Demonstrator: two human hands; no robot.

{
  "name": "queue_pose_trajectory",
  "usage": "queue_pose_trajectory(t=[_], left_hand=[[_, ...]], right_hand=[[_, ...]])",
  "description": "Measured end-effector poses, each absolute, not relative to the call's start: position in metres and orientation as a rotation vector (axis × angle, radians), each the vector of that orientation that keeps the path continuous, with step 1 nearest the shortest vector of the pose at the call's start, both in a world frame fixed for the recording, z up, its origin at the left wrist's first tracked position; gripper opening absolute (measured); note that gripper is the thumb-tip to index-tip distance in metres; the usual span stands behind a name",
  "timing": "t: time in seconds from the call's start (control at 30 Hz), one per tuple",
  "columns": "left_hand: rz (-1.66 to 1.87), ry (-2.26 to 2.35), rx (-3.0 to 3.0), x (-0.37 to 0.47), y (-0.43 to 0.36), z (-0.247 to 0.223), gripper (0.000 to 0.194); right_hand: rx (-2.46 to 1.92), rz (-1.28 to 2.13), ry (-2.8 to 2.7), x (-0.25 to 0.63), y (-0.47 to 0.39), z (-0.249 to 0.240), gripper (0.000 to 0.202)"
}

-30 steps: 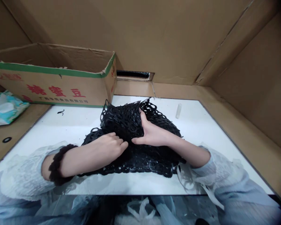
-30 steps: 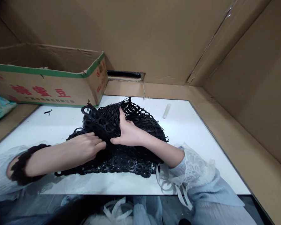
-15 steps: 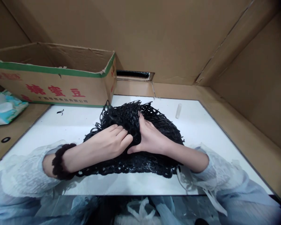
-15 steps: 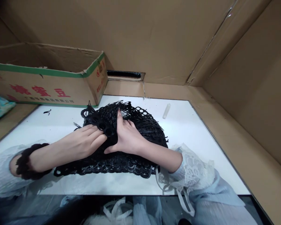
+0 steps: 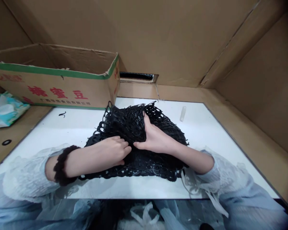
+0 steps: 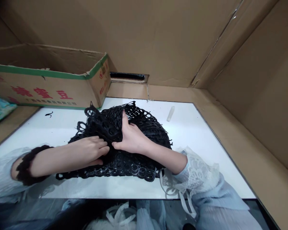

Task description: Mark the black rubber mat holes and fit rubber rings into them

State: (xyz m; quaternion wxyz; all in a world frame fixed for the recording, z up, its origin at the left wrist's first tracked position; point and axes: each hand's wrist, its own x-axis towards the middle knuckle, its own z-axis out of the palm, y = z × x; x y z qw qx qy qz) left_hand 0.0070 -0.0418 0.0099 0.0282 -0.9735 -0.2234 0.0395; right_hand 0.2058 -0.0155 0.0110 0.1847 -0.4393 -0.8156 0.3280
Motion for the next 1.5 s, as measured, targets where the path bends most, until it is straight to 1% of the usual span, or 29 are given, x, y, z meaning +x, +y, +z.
queue_pose_trajectory(t=[0.13, 0.33, 0.47, 0.57, 0.63, 0.7, 0.83, 0.93, 1.0, 1.07, 1.17, 1.23, 1.3, 1.43, 1.5], left_hand=[[0.125, -0.665, -2.997, 0.008, -0.042, 0.007, 0.003], [0.127, -0.561, -2.987, 0.011, -0.045, 0.011, 0.012], [0.132, -0.610, -2.973, 0.013, -0.046, 0.015, 0.007], [0.045, -0.702, -2.829, 0.013, -0.044, 0.015, 0.005], [-0.015, -0.725, -2.675, 0.014, -0.043, 0.013, 0.011], [-0.031, -0.715, -2.558, 0.016, -0.043, 0.012, 0.016], [-0.068, -0.668, -2.475, 0.018, -0.044, 0.016, 0.019], [-0.155, -0.666, -2.474, 0.017, -0.043, 0.026, 0.022], [-0.215, -0.679, -2.546, 0.015, -0.043, 0.031, 0.022], [-0.192, -0.667, -2.718, 0.013, -0.043, 0.032, 0.017], [-0.009, -0.617, -2.984, 0.009, -0.044, 0.025, 0.011], [0.100, -0.606, -3.081, 0.008, -0.045, 0.019, 0.015], [0.126, -0.628, -3.102, 0.008, -0.046, 0.014, 0.016], [0.121, -0.611, -3.051, 0.009, -0.047, 0.012, 0.005], [0.125, -0.591, -3.054, 0.010, -0.049, 0.014, 0.010]], right_hand=[[-1.226, 0.933, -2.293, 0.205, -0.015, 0.011, 0.108], [-1.205, 0.943, -2.300, 0.205, -0.016, 0.011, 0.106], [-1.183, 0.966, -2.305, 0.206, -0.015, 0.012, 0.107], [-1.183, 0.995, -2.363, 0.208, -0.012, 0.015, 0.119], [-1.224, 1.015, -2.417, 0.208, -0.011, 0.015, 0.131], [-1.235, 0.975, -2.454, 0.208, -0.012, 0.012, 0.136], [-1.185, 0.786, -2.432, 0.205, -0.014, 0.004, 0.120], [-1.170, 0.764, -2.405, 0.203, -0.016, 0.002, 0.112], [-1.166, 0.791, -2.394, 0.203, -0.016, 0.004, 0.111], [-1.168, 0.824, -2.384, 0.204, -0.016, 0.007, 0.108], [-1.179, 0.880, -2.371, 0.204, -0.017, 0.011, 0.106], [-1.184, 0.905, -2.359, 0.205, -0.016, 0.011, 0.106], [-1.179, 0.914, -2.352, 0.205, -0.016, 0.010, 0.106], [-1.177, 0.903, -2.348, 0.205, -0.016, 0.009, 0.107], [-1.177, 0.903, -2.350, 0.205, -0.016, 0.009, 0.107]])
